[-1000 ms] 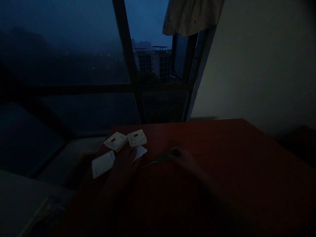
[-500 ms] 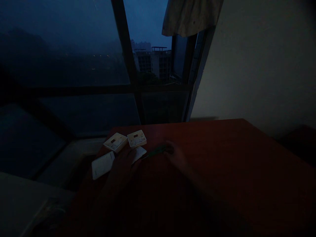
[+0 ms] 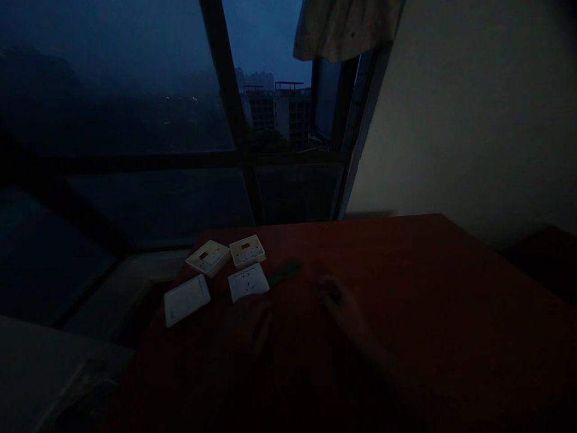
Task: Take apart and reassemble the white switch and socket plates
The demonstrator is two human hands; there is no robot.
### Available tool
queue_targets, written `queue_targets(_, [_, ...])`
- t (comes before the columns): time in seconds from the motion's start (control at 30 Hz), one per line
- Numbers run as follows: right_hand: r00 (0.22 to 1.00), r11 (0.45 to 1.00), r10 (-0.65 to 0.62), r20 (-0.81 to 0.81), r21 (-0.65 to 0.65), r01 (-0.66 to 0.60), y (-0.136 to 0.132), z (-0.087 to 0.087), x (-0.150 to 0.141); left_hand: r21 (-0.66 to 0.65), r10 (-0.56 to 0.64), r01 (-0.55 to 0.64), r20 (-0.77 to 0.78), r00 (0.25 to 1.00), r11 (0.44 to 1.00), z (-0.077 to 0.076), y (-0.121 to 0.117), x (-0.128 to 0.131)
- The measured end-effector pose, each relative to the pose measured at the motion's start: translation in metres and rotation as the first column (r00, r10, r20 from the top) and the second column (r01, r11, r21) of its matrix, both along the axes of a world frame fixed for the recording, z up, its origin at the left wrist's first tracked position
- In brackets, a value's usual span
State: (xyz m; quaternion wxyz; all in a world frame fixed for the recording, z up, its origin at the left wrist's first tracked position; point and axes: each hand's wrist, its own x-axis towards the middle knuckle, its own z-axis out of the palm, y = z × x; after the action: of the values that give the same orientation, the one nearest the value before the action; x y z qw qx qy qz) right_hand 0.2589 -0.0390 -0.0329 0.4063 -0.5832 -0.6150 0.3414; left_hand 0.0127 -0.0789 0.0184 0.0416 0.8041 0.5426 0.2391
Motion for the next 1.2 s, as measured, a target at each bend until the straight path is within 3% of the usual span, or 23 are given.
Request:
queue_targets(0.17, [1.000, 1.000, 0.023, 0.013, 0.012, -0.024, -0.013, 0.001, 0.000, -0.205, -0.114, 0.129, 0.085, 0.990, 0.970, 0.001, -0.036, 0.038])
queue_targets(0.23, [0.999, 0.999, 0.040, 0.037, 0.027, -0.041, -0.014, 0.003, -0.001, -0.225, -0.143, 0.162, 0.097, 0.985, 0.961, 0.004, -0.044, 0.051])
queue_targets(0.47, [0.980, 0.990, 0.125, 0.157, 0.046, -0.134, -0.021, 0.010, -0.009, -0.418, -0.109, 0.124, 0.058, 0.992, 0.900, -0.008, -0.028, 0.070])
queue_targets(0.63, [0.953, 0.971, 0.216, 0.213, 0.051, -0.232, -0.024, 0.016, -0.013, -0.333, -0.159, 0.138, -0.035, 0.987, 0.933, -0.025, -0.026, 0.070])
queue_targets(0.8, [0.946, 0.967, 0.225, 0.233, 0.066, -0.246, -0.023, 0.017, -0.012, -0.379, -0.087, 0.069, -0.030, 0.996, 0.923, -0.030, -0.032, 0.068])
queue_targets(0.97, [0.944, 0.965, 0.227, 0.241, 0.071, -0.251, -0.022, 0.015, -0.011, -0.309, -0.100, 0.082, -0.042, 0.994, 0.947, -0.040, -0.035, 0.067])
queue_targets(1.07, [0.942, 0.965, 0.230, 0.243, 0.068, -0.253, -0.022, 0.015, -0.011, -0.349, -0.069, 0.069, 0.012, 0.998, 0.935, -0.044, -0.036, 0.067])
queue_targets(1.2, [0.943, 0.965, 0.227, 0.242, 0.072, -0.251, -0.021, 0.016, -0.011, -0.396, 0.006, 0.064, 0.172, 0.985, 0.916, -0.037, -0.038, 0.066])
